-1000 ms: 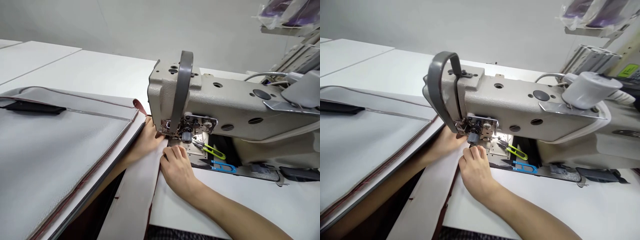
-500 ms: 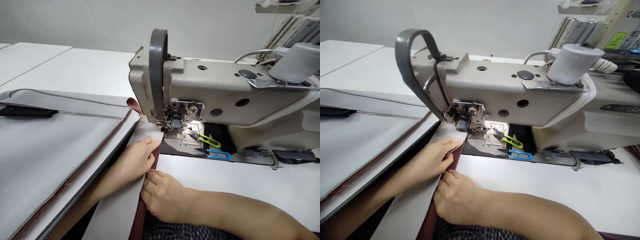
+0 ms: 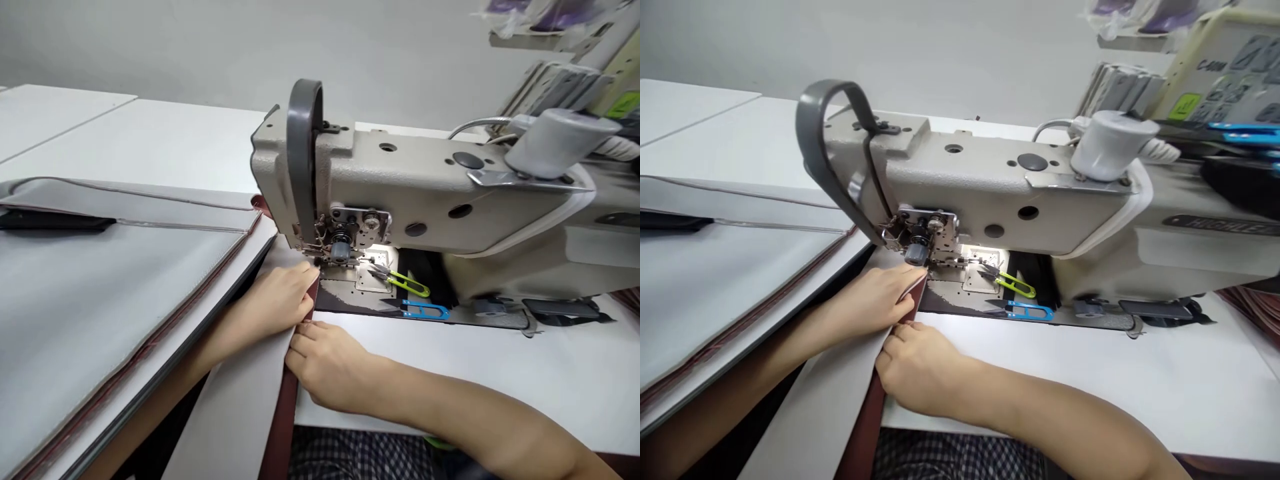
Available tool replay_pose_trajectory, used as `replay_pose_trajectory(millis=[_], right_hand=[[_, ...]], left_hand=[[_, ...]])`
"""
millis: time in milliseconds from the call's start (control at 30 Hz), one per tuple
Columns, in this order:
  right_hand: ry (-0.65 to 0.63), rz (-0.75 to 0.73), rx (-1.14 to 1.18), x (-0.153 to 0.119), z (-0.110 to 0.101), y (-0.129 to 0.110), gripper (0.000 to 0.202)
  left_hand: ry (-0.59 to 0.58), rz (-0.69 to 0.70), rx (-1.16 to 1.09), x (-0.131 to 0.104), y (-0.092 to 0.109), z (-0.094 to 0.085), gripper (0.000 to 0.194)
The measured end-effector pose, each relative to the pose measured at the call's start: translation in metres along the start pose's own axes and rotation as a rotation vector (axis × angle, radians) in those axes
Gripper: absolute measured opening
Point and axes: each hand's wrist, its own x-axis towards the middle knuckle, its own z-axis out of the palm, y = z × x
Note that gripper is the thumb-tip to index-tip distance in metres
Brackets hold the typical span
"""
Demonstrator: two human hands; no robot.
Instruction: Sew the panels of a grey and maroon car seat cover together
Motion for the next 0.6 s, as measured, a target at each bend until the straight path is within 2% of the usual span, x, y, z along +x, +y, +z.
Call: replay_pose_trajectory(millis=[67, 133, 167, 267, 333, 467, 600], right_hand=[[-0.063, -0.012, 0.066, -0.002, -0.011, 0.011, 0.019], [-0.101, 0.064, 0.103, -0.010, -0.028, 0.027, 0.026], [-0.121, 0.171, 0.070, -0.016, -0.038, 0.038, 0.029], [-0.206, 0.638, -0.188, -0.043, -0.069, 0.072, 0.038], [-0.245, 0.804, -0.283, -0.060, -0.083, 0.094, 0.040], [-0.256, 0.855, -0.306, -0.076, -0.086, 0.121, 0.029], [-0.167, 0.893, -0.381, -0.082, -0.072, 0.125, 0.020]], left_hand=[[0.027, 0.004, -0.007, 0.001, -0.001, 0.002, 0.019], [0.063, 0.014, -0.035, 0.001, -0.002, 0.006, 0.021], [0.076, 0.017, -0.047, 0.000, -0.003, 0.007, 0.022], [0.069, 0.008, -0.046, -0.002, -0.005, 0.013, 0.031], [0.060, 0.002, -0.035, -0.003, -0.006, 0.018, 0.036], [0.102, 0.002, -0.059, -0.005, -0.008, 0.025, 0.042], [0.138, -0.018, -0.250, -0.013, -0.004, 0.018, 0.047]])
